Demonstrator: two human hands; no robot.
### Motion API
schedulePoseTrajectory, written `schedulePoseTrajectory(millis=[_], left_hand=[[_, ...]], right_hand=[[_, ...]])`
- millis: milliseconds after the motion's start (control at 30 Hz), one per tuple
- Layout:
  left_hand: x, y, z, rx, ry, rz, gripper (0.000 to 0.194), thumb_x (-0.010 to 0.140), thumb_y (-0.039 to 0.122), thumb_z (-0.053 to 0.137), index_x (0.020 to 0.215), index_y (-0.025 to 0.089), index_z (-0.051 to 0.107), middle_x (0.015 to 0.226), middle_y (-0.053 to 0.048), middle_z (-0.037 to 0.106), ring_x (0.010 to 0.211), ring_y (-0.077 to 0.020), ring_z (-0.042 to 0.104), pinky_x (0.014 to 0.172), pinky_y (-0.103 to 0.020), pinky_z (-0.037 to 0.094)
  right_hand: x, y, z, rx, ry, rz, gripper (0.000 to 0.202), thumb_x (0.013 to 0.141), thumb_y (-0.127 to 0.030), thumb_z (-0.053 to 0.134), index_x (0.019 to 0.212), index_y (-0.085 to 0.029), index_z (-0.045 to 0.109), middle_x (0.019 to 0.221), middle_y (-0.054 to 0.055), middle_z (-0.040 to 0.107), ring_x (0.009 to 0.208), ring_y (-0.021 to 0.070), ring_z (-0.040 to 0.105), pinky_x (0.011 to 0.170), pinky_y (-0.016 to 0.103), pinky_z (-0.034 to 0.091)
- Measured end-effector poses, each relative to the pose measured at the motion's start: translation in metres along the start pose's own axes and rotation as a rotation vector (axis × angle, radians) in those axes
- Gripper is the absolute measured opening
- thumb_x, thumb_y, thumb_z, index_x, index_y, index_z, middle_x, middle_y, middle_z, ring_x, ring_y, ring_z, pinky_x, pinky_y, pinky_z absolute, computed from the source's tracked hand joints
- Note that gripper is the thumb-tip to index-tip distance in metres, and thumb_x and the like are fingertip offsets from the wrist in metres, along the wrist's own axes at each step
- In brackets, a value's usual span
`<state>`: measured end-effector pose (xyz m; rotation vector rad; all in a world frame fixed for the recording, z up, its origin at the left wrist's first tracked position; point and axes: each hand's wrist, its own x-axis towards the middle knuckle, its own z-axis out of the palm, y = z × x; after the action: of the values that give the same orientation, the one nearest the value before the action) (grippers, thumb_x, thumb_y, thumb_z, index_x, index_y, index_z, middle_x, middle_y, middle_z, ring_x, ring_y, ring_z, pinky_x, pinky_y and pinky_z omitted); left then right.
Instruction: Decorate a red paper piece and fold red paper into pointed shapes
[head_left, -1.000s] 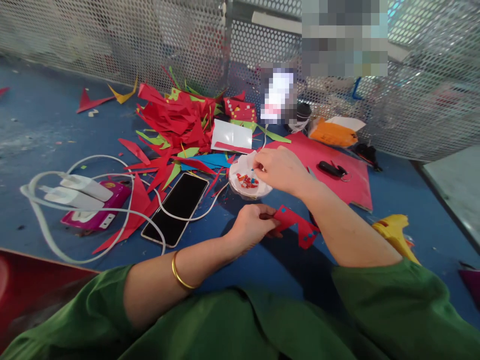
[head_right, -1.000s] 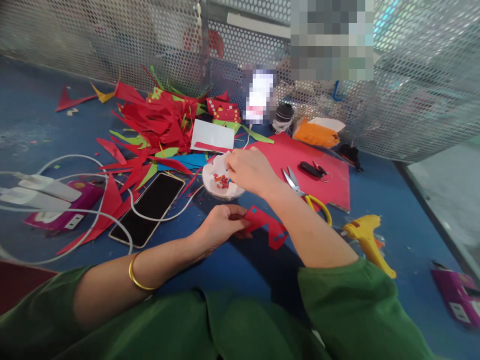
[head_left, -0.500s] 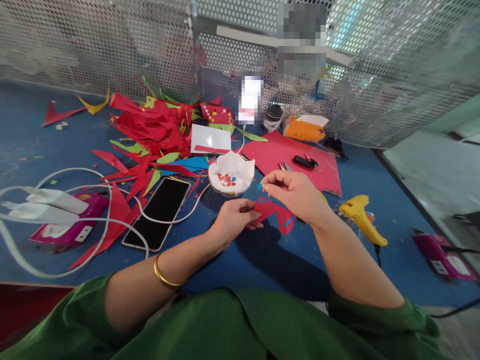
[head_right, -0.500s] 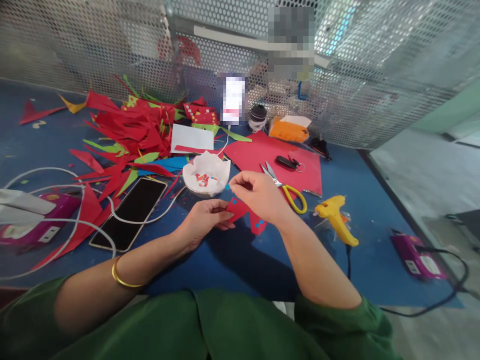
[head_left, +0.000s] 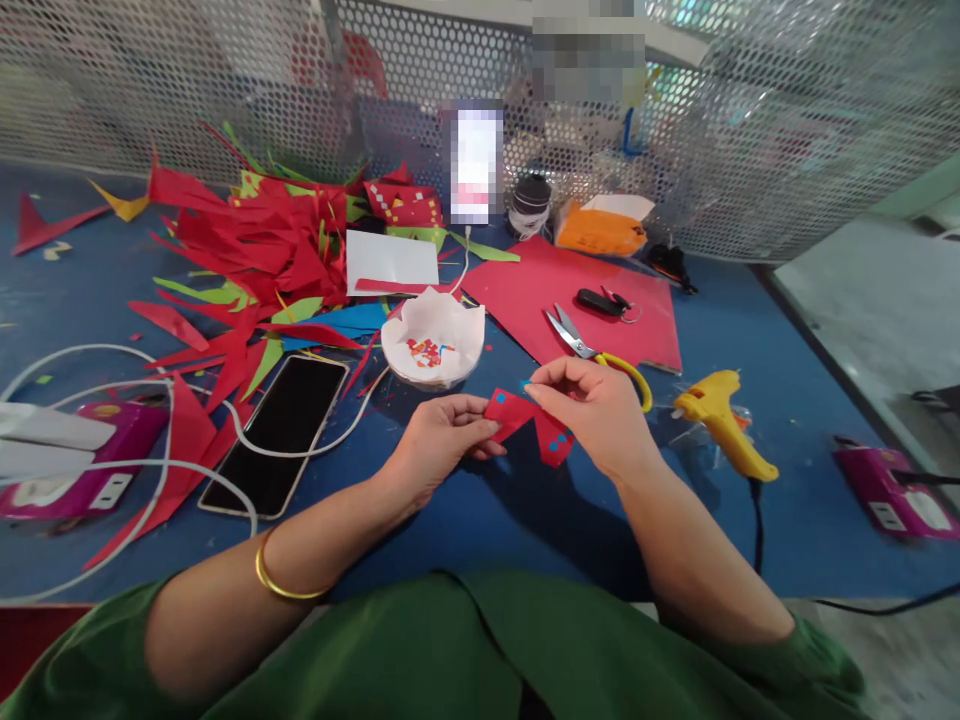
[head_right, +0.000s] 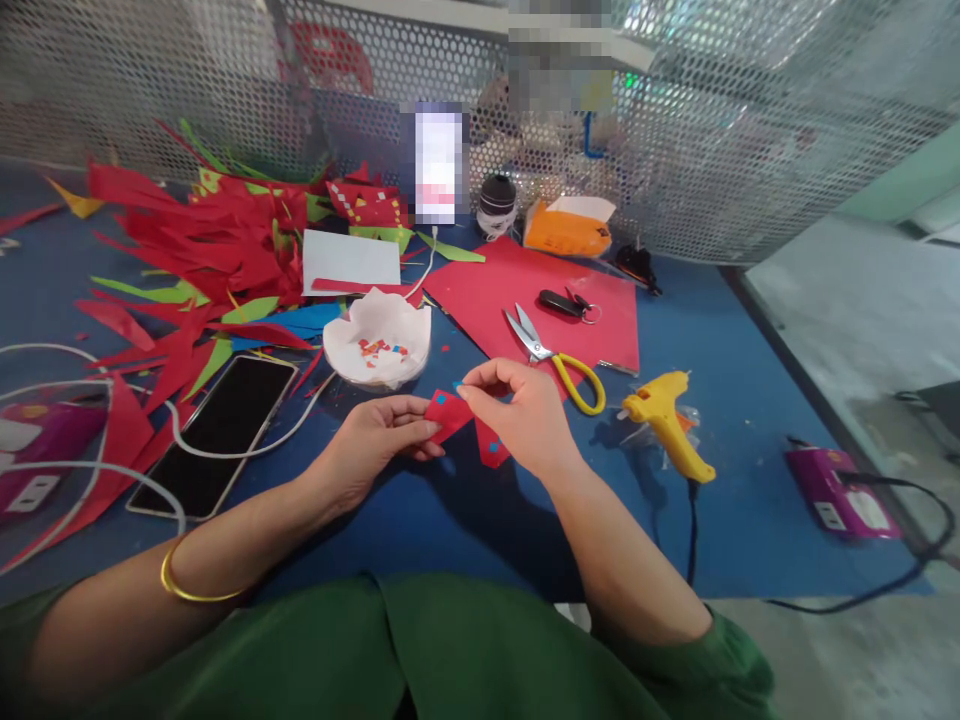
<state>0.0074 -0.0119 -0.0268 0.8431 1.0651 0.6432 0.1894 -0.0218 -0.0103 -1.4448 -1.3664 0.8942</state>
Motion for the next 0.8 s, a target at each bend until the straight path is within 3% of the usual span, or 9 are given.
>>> schedulePoseTrajectory(millis=[233,467,600,800], left_hand=[[-0.0007,-0.0001,-0.0001,0.035,-0.004,-0.018,0.011,0.075,0.016,0.074,0.086,0.013,0.072,0.063,-0.002,0.073,0.056,-0.01,0.067,0.054,-0.017,0.051],[-0.0014,0.0003,-0.0002,-0.006,0.021,0.028,0.016,0.073,0.019,0.077,0.087,0.014,0.073,0.069,0.0,0.074,0.058,-0.0102,0.069,0.055,-0.017,0.051],[-0.0021,-0.0004,0.0003,-0.01,0.034,0.061,0.018,0.072,0.02,0.078,0.089,0.014,0.073,0.072,0.0,0.074,0.06,-0.0103,0.07,0.057,-0.018,0.051],[-0.0031,0.0,0.0007,0.003,0.041,0.088,0.019,0.073,0.021,0.077,0.09,0.014,0.073,0.069,0.0,0.074,0.061,-0.0099,0.069,0.058,-0.017,0.052]], right_hand=[[-0.0031,0.002,-0.0091,0.093,0.05,0.088,0.007,0.073,-0.027,0.074,0.077,-0.022,0.076,0.071,-0.001,0.071,0.066,0.012,0.062,0.064,0.027,0.05],[-0.0041,-0.001,-0.0089,0.279,-0.02,0.226,0.008,0.07,-0.028,0.075,0.075,-0.022,0.074,0.066,-0.002,0.067,0.061,0.0109,0.06,0.061,0.025,0.049],[-0.0062,0.0003,-0.0072,0.222,-0.021,0.214,0.011,0.072,-0.031,0.077,0.076,-0.022,0.072,0.067,-0.003,0.067,0.062,0.0114,0.059,0.06,0.026,0.047],[-0.0077,0.0008,-0.0061,-0.092,-0.051,0.023,0.006,0.078,-0.028,0.071,0.076,-0.022,0.07,0.099,0.003,0.074,0.097,0.0195,0.067,0.09,0.036,0.049]])
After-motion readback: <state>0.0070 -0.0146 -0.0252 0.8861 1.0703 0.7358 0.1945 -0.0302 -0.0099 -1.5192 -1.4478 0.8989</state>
